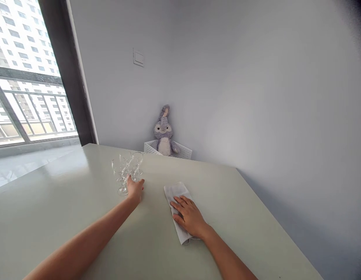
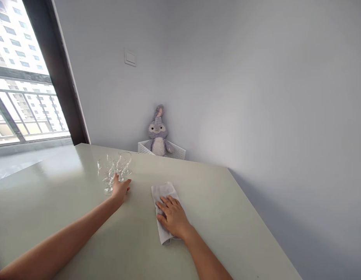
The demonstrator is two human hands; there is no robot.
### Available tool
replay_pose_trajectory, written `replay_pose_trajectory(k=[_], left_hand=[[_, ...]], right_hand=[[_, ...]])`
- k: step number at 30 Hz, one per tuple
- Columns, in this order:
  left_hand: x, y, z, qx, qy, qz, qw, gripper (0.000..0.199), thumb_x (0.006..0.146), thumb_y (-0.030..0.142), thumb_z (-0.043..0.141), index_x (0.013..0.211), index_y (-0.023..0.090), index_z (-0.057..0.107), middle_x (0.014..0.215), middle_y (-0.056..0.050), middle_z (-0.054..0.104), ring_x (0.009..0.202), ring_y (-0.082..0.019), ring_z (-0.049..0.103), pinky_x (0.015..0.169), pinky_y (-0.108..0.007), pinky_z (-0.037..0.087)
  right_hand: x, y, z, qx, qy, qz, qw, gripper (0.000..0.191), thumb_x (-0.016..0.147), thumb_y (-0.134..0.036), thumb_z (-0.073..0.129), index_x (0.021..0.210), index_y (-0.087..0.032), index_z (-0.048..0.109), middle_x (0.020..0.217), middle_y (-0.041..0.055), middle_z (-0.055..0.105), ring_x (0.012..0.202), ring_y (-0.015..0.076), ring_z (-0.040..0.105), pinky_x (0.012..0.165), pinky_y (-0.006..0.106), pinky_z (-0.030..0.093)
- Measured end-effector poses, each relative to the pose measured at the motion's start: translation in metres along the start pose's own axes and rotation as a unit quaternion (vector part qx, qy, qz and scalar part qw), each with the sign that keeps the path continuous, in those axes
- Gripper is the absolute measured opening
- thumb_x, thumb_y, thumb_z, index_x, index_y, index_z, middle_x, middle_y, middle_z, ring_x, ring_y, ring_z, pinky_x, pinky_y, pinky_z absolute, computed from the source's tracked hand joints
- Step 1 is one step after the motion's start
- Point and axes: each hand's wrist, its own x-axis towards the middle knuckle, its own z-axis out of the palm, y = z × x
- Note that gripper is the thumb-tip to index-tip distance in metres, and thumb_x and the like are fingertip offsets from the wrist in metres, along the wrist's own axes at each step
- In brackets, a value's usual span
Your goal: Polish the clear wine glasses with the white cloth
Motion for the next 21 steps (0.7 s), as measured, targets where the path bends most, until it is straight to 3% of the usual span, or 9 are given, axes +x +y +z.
replay_pose_trajectory(k=[3,6,9,12,16,19,21], left_hand=[[0.003,0.008,0.011,-0.006,0.033,-0.029,0.999,0.079,0.065,0.028,0.059,0.132,0.033,0.017,0.131,-0.010,0.032,0.085,-0.014,0.052,0.053,-0.021,0.044],[-0.003,0.014,0.022,0.000,0.028,-0.030,0.999,0.072,0.066,0.028,0.057,0.129,0.030,0.023,0.127,-0.009,0.037,0.086,-0.015,0.052,0.051,-0.019,0.044],[-0.014,0.013,0.031,0.019,-0.017,-0.006,1.000,0.055,0.069,0.029,0.054,0.120,0.028,0.036,0.119,-0.006,0.046,0.079,-0.012,0.054,0.050,-0.018,0.042],[-0.026,0.008,0.038,0.055,-0.080,0.033,0.995,0.036,0.071,0.035,0.052,0.105,0.025,0.049,0.099,-0.003,0.056,0.066,-0.011,0.054,0.048,-0.019,0.039],[-0.040,0.003,0.042,0.121,-0.153,0.083,0.977,0.030,0.072,0.043,0.053,0.094,0.023,0.059,0.065,0.002,0.056,0.051,-0.011,0.050,0.048,-0.021,0.034],[-0.048,0.004,0.041,0.161,-0.186,0.118,0.962,0.029,0.072,0.043,0.054,0.091,0.024,0.062,0.060,0.003,0.054,0.053,-0.011,0.050,0.050,-0.021,0.034],[-0.053,0.005,0.039,0.184,-0.197,0.134,0.954,0.028,0.074,0.042,0.052,0.091,0.024,0.063,0.060,0.003,0.054,0.054,-0.012,0.050,0.051,-0.021,0.034]], right_hand=[[-0.002,0.001,0.000,-0.002,0.060,0.011,0.998,0.043,0.089,-0.045,0.035,0.128,-0.030,0.042,0.129,0.0014,0.048,0.116,0.0217,0.038,0.094,0.038,0.030],[-0.003,0.001,0.001,-0.007,0.108,0.039,0.993,0.050,0.087,-0.047,0.040,0.131,-0.024,0.038,0.113,0.0060,0.058,0.101,0.0227,0.046,0.084,0.037,0.036],[-0.004,0.001,0.004,-0.027,0.131,0.048,0.990,0.053,0.080,-0.050,0.050,0.125,-0.021,0.046,0.109,0.0074,0.059,0.096,0.0242,0.047,0.081,0.037,0.037],[-0.003,0.000,0.006,-0.044,0.133,0.046,0.989,0.035,0.079,-0.040,0.056,0.110,-0.024,0.058,0.105,0.0052,0.059,0.094,0.0227,0.048,0.079,0.035,0.037],[-0.001,0.002,0.008,-0.029,0.136,0.062,0.988,0.018,0.083,-0.025,0.052,0.096,-0.026,0.064,0.095,0.0031,0.061,0.089,0.0203,0.049,0.076,0.032,0.036],[0.000,0.005,0.009,0.102,0.180,0.091,0.974,0.013,0.081,-0.023,0.053,0.080,-0.023,0.066,0.089,0.0035,0.062,0.086,0.0203,0.050,0.077,0.033,0.035],[-0.001,0.010,0.010,0.302,0.245,0.135,0.911,0.008,0.075,-0.027,0.060,0.072,-0.022,0.065,0.080,0.0027,0.063,0.081,0.0196,0.051,0.077,0.031,0.036]])
